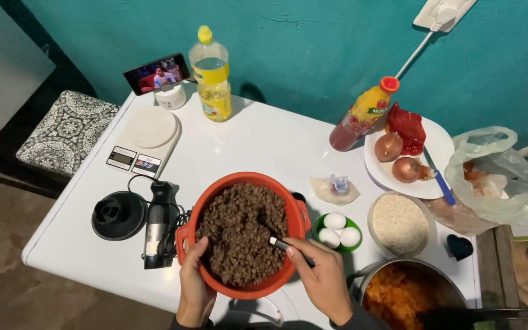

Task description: Transferring cooked ground meat from a bowl into a food processor container and then assembling a hand blender to process it.

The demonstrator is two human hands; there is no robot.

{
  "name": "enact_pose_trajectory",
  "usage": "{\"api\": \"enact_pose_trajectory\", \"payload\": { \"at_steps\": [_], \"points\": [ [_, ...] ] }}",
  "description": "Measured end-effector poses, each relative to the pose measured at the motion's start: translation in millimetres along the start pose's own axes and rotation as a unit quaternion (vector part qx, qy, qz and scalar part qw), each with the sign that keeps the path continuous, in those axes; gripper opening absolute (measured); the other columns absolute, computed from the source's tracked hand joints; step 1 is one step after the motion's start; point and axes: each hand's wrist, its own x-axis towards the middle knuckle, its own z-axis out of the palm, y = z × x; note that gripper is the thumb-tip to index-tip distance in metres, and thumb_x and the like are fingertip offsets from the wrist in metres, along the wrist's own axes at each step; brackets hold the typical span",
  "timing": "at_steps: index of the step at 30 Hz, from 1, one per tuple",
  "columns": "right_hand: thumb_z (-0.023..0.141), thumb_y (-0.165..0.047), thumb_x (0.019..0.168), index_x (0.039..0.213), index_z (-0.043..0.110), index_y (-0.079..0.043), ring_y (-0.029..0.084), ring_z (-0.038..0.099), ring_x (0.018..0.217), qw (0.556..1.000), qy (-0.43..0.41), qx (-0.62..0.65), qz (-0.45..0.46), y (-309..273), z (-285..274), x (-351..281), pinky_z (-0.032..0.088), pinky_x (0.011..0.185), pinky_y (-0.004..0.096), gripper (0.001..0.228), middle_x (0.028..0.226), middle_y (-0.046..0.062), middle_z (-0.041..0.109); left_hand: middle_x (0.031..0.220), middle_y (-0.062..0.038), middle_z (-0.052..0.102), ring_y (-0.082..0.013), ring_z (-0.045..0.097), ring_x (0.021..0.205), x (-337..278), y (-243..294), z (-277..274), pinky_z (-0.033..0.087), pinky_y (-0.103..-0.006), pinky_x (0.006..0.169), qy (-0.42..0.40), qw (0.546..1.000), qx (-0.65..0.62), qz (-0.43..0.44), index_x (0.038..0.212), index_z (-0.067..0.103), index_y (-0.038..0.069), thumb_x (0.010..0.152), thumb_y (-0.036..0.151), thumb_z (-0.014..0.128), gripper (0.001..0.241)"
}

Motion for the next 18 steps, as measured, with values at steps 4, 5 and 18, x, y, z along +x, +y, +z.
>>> {"api": "enact_pose_trajectory", "payload": {
  "at_steps": [4,5,18],
  "points": [
    [0.070,-0.018,0.094,0.111,0.077,-0.001,0.013,0.069,0.068,1.000,-0.002,0.017,0.008,-1.0,-6.4,-2.4,0.053,0.061,0.028,0.024,0.085,0.008,0.078,0.130,-0.020,0.066,-0.0300,0.065,0.116,0.0,-0.4,-2.2,0.052,-0.0441,0.101,0.020,1.000,-0.004,-0.002,0.137,0.054,-0.003,0.094,0.027,0.053,0.053],
    [0.070,-0.019,0.093,0.111,0.078,-0.003,0.015,0.064,0.062,1.000,0.001,-0.018,0.023,-4.1,-8.2,-2.7,0.049,0.057,0.030,0.025,0.078,0.008,0.074,0.129,-0.022,0.066,-0.0311,0.066,0.115,-0.1,0.3,-3.6,0.053,-0.0453,0.100,0.017,1.000,0.004,0.005,0.137,0.055,-0.003,0.094,0.028,0.053,0.053],
    [0.072,-0.017,0.091,0.114,0.077,-0.005,0.019,0.058,0.054,0.994,0.041,-0.083,-0.060,-8.0,-4.2,4.7,0.046,0.050,0.033,0.027,0.073,0.009,0.066,0.136,-0.022,0.063,-0.0302,0.063,0.121,-6.1,6.6,0.8,0.050,-0.0455,0.104,0.027,0.999,-0.003,0.036,0.143,0.050,-0.002,0.094,0.026,0.049,0.057]
  ]
}}
